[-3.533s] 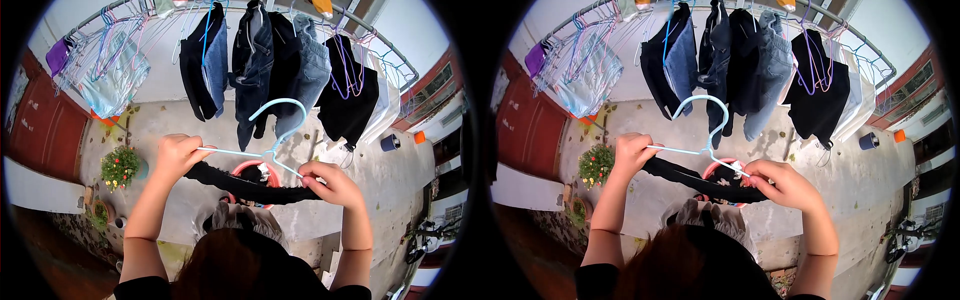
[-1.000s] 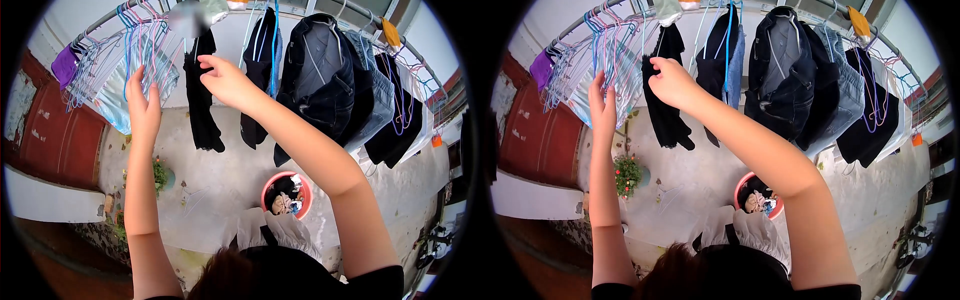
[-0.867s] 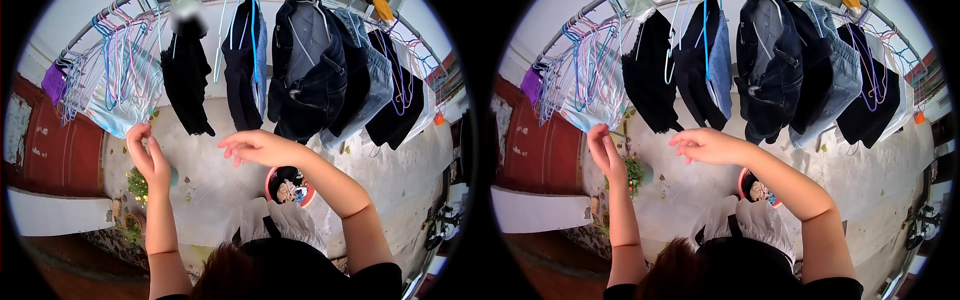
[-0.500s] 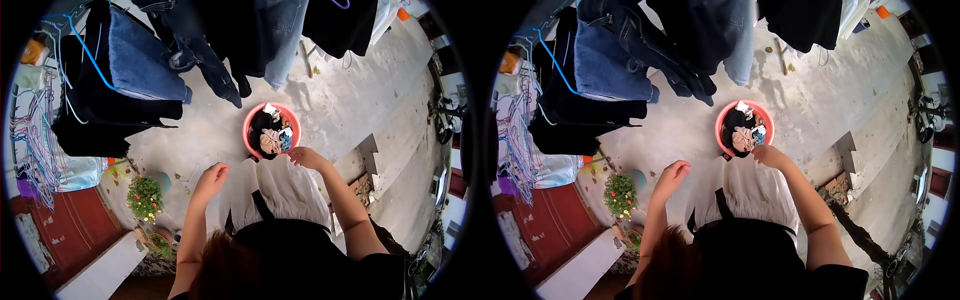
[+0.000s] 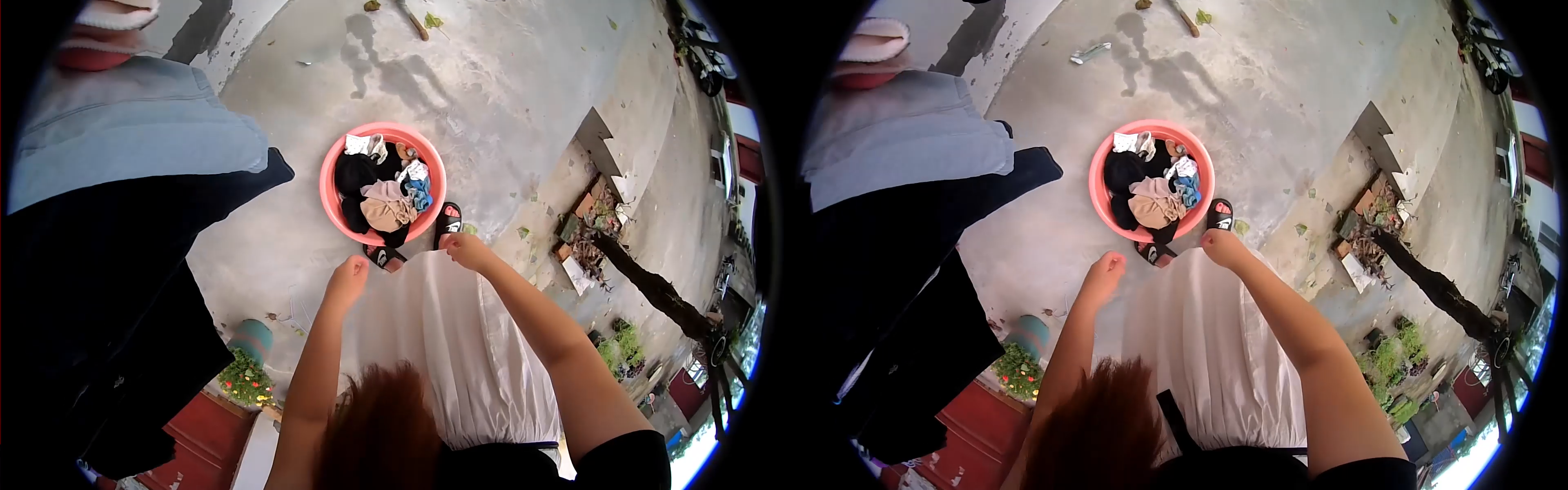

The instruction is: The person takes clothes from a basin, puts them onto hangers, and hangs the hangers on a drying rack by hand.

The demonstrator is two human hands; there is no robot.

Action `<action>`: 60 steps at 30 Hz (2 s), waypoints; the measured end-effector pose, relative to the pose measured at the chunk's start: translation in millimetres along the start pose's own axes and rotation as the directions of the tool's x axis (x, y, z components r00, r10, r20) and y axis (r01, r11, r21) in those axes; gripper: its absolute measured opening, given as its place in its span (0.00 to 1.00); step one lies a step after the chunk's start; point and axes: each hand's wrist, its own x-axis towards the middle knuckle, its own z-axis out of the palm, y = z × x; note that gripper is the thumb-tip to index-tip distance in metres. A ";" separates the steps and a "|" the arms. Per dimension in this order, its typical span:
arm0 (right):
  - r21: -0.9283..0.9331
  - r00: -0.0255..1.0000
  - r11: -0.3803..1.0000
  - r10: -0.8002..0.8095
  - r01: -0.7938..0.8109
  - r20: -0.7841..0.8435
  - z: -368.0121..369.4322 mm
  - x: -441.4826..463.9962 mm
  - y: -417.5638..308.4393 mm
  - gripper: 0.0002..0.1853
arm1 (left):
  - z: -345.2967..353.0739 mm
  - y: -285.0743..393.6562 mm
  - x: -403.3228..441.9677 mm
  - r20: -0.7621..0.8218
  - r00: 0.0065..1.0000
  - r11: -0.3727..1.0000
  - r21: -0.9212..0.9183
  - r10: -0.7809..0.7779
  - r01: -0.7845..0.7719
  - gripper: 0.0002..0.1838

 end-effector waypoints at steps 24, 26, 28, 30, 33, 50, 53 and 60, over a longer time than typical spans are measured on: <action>-0.748 0.984 0.661 -0.168 0.065 -0.064 135.5 453.9 86.1 0.26 | 199.8 -160.4 259.9 0.260 0.920 0.443 -0.816 -0.293 0.372 0.47; -0.721 0.984 0.691 -0.153 0.042 -0.090 133.2 459.8 93.0 0.24 | 199.9 -162.7 266.5 0.230 0.915 0.439 -0.821 -0.332 0.366 0.46; -0.614 0.986 0.786 -0.152 0.078 -0.069 119.6 445.0 81.9 0.23 | 202.0 -167.3 273.6 0.194 0.917 0.460 -0.817 -0.348 0.347 0.46; -0.467 0.966 0.873 -0.227 0.144 -0.127 107.5 421.7 72.9 0.22 | 204.2 -164.4 274.5 0.207 0.899 0.406 -0.837 -0.385 0.366 0.46; -0.270 0.951 0.933 -0.282 0.240 -0.129 86.7 382.5 52.7 0.23 | 207.4 -168.4 273.1 0.234 0.891 0.301 -0.882 -0.390 0.363 0.48; 0.283 0.945 0.901 -0.310 0.328 -0.106 108.2 232.6 3.4 0.15 | 155.9 -144.2 233.9 0.331 0.891 0.000 -0.937 -0.311 0.348 0.31; 0.384 0.934 0.853 -0.345 0.353 -0.092 92.0 201.8 -30.9 0.14 | 149.4 -147.5 225.5 0.310 0.937 0.022 -0.948 -0.159 0.317 0.31; 0.708 0.976 0.689 -0.216 0.156 -0.005 81.3 160.3 -62.0 0.14 | 117.1 -107.7 193.8 0.329 0.888 -0.070 -0.944 -0.321 0.324 0.36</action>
